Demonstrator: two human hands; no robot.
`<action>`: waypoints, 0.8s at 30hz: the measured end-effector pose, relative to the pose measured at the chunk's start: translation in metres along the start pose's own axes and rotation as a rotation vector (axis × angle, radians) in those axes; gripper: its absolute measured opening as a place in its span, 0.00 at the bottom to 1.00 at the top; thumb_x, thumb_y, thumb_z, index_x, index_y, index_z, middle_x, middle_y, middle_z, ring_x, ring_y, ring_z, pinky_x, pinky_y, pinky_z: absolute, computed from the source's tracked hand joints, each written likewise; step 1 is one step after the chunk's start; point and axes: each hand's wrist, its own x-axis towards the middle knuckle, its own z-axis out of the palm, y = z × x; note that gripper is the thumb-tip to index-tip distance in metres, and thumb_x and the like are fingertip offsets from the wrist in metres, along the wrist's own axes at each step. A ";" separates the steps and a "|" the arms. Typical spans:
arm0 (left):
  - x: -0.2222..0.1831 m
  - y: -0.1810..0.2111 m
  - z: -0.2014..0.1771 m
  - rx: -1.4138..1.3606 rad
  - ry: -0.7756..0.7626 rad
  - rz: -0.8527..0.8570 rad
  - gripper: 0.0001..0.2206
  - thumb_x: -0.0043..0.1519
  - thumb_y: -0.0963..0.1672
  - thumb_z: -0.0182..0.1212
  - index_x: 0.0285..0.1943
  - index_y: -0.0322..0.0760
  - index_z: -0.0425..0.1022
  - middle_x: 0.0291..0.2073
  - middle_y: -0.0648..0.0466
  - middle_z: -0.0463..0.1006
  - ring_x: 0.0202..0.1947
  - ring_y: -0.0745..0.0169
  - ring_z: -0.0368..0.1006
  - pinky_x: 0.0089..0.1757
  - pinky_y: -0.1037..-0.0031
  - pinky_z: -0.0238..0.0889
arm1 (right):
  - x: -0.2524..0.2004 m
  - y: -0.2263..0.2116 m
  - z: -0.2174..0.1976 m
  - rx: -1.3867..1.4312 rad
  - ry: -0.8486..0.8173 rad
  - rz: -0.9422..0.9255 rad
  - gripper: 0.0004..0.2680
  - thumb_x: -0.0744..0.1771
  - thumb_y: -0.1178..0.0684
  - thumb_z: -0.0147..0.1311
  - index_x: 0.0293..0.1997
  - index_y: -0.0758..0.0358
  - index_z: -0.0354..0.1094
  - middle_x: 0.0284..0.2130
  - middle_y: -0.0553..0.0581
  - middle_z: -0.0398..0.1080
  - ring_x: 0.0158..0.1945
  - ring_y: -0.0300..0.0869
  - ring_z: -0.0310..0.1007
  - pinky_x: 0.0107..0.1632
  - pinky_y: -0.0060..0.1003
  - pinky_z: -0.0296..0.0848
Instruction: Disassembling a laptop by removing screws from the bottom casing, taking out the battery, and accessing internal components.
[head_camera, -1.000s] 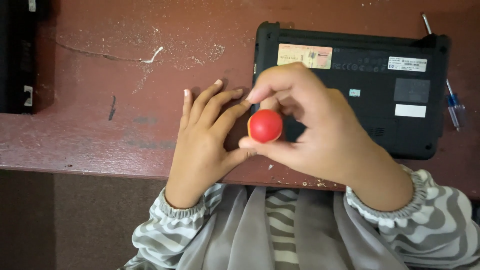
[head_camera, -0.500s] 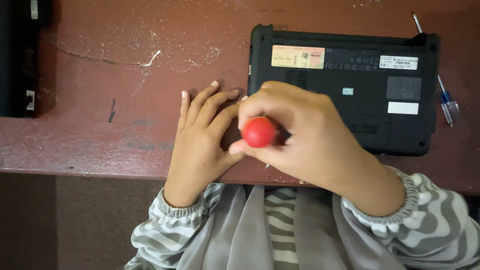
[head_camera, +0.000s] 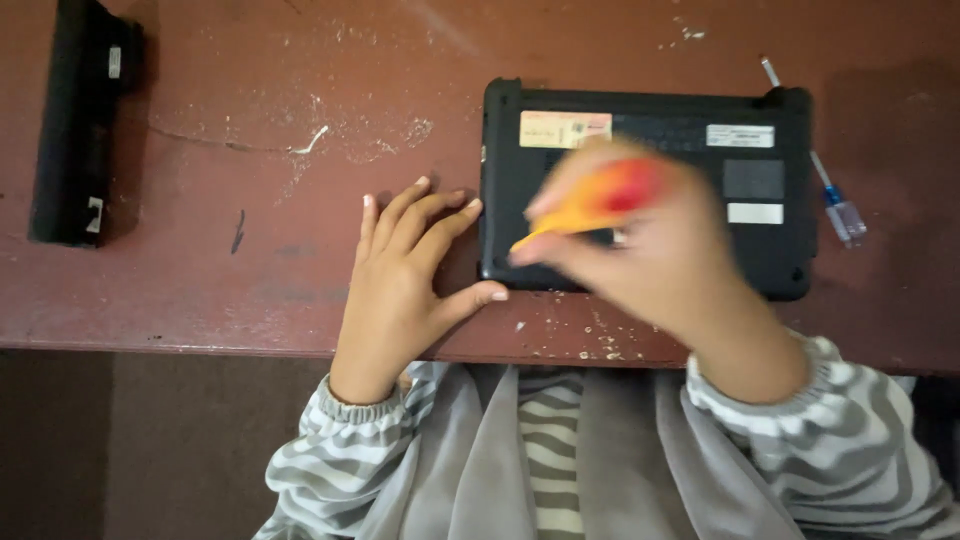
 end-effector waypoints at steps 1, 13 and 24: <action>-0.001 0.001 -0.001 -0.001 0.007 0.006 0.33 0.57 0.58 0.69 0.67 0.42 0.71 0.63 0.53 0.72 0.71 0.45 0.59 0.65 0.34 0.42 | -0.013 -0.005 -0.013 -0.008 0.002 -0.006 0.09 0.63 0.60 0.72 0.37 0.63 0.71 0.36 0.56 0.74 0.41 0.43 0.76 0.52 0.35 0.73; 0.010 0.004 -0.005 0.008 0.004 -0.022 0.31 0.53 0.57 0.71 0.62 0.42 0.74 0.61 0.54 0.74 0.68 0.45 0.62 0.66 0.42 0.46 | -0.169 0.130 -0.189 -0.761 0.241 0.002 0.05 0.72 0.69 0.60 0.44 0.64 0.74 0.51 0.69 0.71 0.56 0.58 0.70 0.66 0.50 0.65; 0.009 -0.003 0.005 0.046 -0.024 -0.075 0.36 0.47 0.60 0.73 0.62 0.46 0.74 0.61 0.56 0.74 0.70 0.49 0.61 0.68 0.42 0.44 | -0.167 0.146 -0.178 -0.715 -0.087 0.138 0.19 0.67 0.48 0.45 0.66 0.57 0.64 0.71 0.58 0.61 0.79 0.58 0.53 0.77 0.54 0.50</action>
